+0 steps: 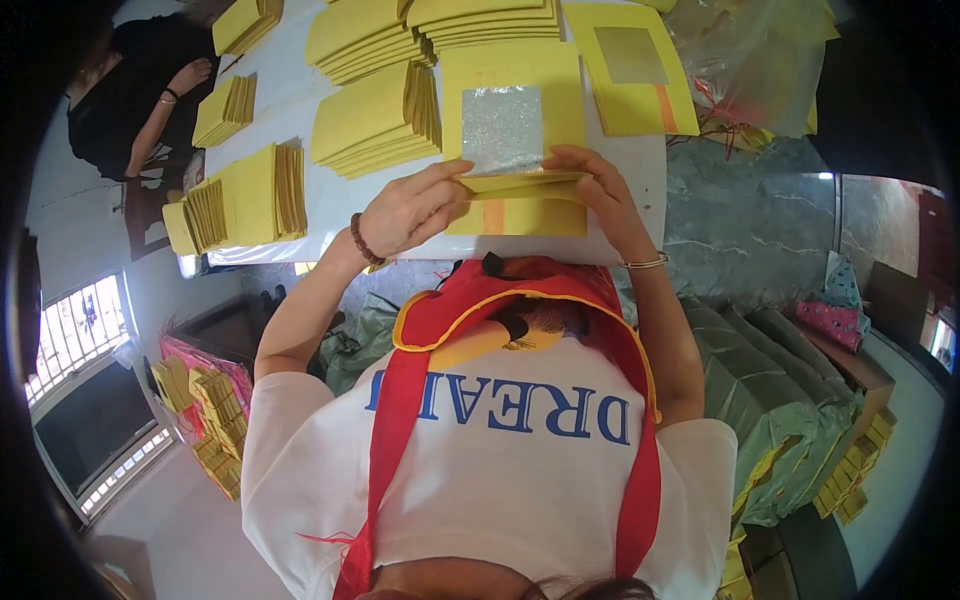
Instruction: Sorting and stacking yellow paper sheets with central silver foil squares.
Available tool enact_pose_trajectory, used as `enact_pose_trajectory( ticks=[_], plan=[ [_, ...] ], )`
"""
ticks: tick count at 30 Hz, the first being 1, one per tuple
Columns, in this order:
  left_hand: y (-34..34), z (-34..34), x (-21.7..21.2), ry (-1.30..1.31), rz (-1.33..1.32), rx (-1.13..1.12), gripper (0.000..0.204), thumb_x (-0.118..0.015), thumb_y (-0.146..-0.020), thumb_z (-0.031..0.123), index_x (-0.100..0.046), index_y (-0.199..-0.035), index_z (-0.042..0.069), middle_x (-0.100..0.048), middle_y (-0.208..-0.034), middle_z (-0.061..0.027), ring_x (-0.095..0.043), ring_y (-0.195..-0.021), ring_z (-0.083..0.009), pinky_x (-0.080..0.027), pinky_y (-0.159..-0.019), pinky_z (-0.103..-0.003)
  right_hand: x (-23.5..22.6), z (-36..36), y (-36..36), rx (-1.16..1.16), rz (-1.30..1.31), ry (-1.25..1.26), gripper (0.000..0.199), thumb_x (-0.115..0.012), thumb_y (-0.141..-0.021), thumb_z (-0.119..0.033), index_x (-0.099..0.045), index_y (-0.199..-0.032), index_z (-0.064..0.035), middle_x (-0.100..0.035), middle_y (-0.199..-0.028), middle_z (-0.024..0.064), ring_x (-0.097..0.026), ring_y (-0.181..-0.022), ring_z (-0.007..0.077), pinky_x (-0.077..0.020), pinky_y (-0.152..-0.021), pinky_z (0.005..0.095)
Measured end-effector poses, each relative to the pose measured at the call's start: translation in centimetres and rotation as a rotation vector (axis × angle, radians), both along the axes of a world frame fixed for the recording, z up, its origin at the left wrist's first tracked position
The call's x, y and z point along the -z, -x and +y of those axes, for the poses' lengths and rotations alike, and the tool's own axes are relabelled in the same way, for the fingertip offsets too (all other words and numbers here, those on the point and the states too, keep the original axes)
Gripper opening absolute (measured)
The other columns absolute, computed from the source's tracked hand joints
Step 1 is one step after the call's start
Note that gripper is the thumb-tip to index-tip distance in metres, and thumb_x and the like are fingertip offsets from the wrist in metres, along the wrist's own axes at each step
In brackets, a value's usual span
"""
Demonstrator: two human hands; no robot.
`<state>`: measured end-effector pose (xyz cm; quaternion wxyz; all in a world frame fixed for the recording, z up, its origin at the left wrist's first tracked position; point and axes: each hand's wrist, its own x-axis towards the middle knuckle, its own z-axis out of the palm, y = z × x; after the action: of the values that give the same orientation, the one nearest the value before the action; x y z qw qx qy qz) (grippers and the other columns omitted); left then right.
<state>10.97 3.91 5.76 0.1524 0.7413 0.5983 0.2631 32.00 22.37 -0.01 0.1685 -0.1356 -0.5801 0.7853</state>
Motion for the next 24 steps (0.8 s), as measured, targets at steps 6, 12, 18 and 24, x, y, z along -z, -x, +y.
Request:
enact_pose_trajectory(
  ticks=[6,12,18,24],
  plan=[
    [0.0,0.2,1.0,-0.011,-0.079,-0.121,0.012,-0.055,-0.081,0.007,-0.05,-0.091,0.004,-0.058,-0.102,-0.0138,-0.06,-0.075,-0.0295,-0.05,-0.06,-0.035,-1.2,-0.9,0.5,0.057,-0.145,-0.465,0.049,-0.066,-0.078,-0.012,-0.048,-0.123,-0.0057,-0.057,-0.113,0.0059,-0.051,-0.11,0.0193,-0.038,-0.096,0.0313],
    [-0.4,0.1,1.1,-0.02,-0.265,-0.222,0.024,-0.058,-0.081,0.007,-0.051,-0.104,0.004,-0.056,-0.109,-0.014,-0.058,-0.087,-0.0296,-0.048,-0.074,-0.036,1.4,0.0,0.3,0.082,-0.096,-0.512,0.022,-0.055,-0.083,0.001,-0.057,-0.103,-0.0036,-0.06,-0.107,0.0072,-0.048,-0.114,0.02,-0.038,-0.094,0.0302],
    [1.6,0.2,3.9,-0.134,-0.036,-0.325,0.044,-0.063,-0.073,0.006,-0.053,-0.115,0.007,-0.053,-0.118,-0.0109,-0.049,-0.107,-0.029,-0.038,-0.091,-0.038,1.6,0.1,0.4,0.085,-0.09,-0.314,0.018,-0.055,-0.082,0.001,-0.057,-0.099,-0.0039,-0.06,-0.104,0.008,-0.048,-0.115,0.0222,-0.0365,-0.096,0.0324],
    [0.8,-0.9,1.4,-0.218,0.251,-0.239,0.039,-0.059,-0.069,0.004,-0.059,-0.108,0.008,-0.056,-0.112,-0.0098,-0.052,-0.102,-0.027,-0.042,-0.085,-0.037,-2.2,-0.7,-1.5,0.087,-0.005,-0.631,0.017,-0.062,-0.078,-0.006,-0.059,-0.094,-0.0072,-0.062,-0.103,0.0068,-0.052,-0.11,0.026,-0.0353,-0.095,0.0356]
  ],
)
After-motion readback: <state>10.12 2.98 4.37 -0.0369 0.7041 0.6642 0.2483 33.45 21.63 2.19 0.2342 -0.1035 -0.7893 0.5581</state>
